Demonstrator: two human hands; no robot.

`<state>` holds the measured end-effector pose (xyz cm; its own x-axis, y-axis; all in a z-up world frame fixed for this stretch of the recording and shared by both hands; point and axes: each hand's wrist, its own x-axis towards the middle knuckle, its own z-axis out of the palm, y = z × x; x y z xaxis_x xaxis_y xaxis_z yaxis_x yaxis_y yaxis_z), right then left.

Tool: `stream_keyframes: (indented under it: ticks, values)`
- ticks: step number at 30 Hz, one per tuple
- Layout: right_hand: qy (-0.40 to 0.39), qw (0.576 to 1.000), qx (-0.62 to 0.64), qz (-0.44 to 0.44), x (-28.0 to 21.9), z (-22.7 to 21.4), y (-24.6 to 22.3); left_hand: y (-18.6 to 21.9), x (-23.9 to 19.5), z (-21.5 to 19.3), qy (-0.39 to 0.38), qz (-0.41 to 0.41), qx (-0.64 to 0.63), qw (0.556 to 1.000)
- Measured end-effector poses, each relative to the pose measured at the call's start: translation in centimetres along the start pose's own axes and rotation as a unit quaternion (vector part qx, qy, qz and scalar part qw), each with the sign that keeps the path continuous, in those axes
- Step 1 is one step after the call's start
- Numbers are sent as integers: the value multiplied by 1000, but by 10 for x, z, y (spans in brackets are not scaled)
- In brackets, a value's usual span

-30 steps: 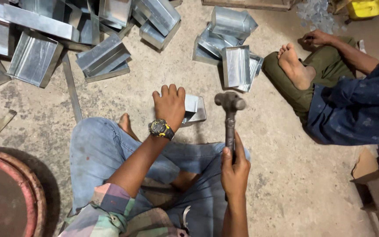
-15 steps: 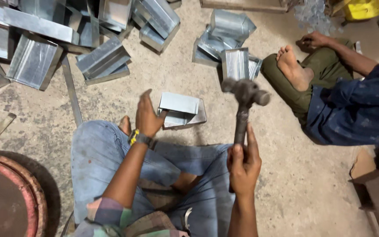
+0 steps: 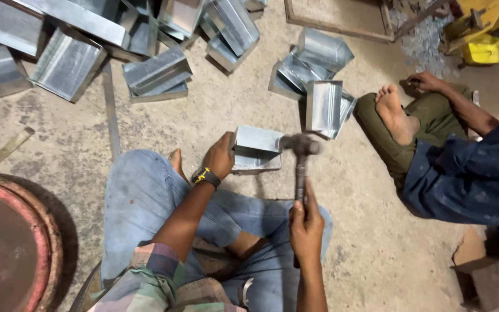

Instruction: The person uses a hammer to fold and secure the seams of small rectangular metal boxes, handling them one at a time and placing the finished pieces in a pile on the floor.

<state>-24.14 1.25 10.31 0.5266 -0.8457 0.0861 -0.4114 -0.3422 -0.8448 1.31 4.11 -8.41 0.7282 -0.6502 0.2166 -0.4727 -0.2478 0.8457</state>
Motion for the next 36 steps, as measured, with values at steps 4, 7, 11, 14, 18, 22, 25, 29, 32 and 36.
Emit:
stream_keyframes:
  ticks: [4,7,11,14,18,22,25,29,32,36]
  values:
    - [-16,989,90,116,0,-12,7,22,10,-14,45,50,54,996]
    - [1,985,123,118,-6,-25,4,45,13,-20,27,91,187,978]
    - [48,986,155,27,-14,-38,-12,77,19,-23,-23,159,336,928]
    - [98,964,227,-100,-16,-41,-21,87,22,-30,-109,122,323,932]
    - [150,919,300,-207,-1,-19,-6,86,25,-32,-103,133,341,925]
    - [86,985,129,-75,23,18,31,79,17,-27,-100,132,352,921]
    - [-19,998,-60,8,36,10,43,81,21,-25,-91,146,363,916]
    - [-1,998,62,26,20,-16,43,81,27,-23,-85,145,364,916]
    - [61,968,241,42,-6,-8,45,77,18,-19,-106,134,361,917]
    - [29,985,172,13,0,31,57,79,25,-22,-87,145,367,915]
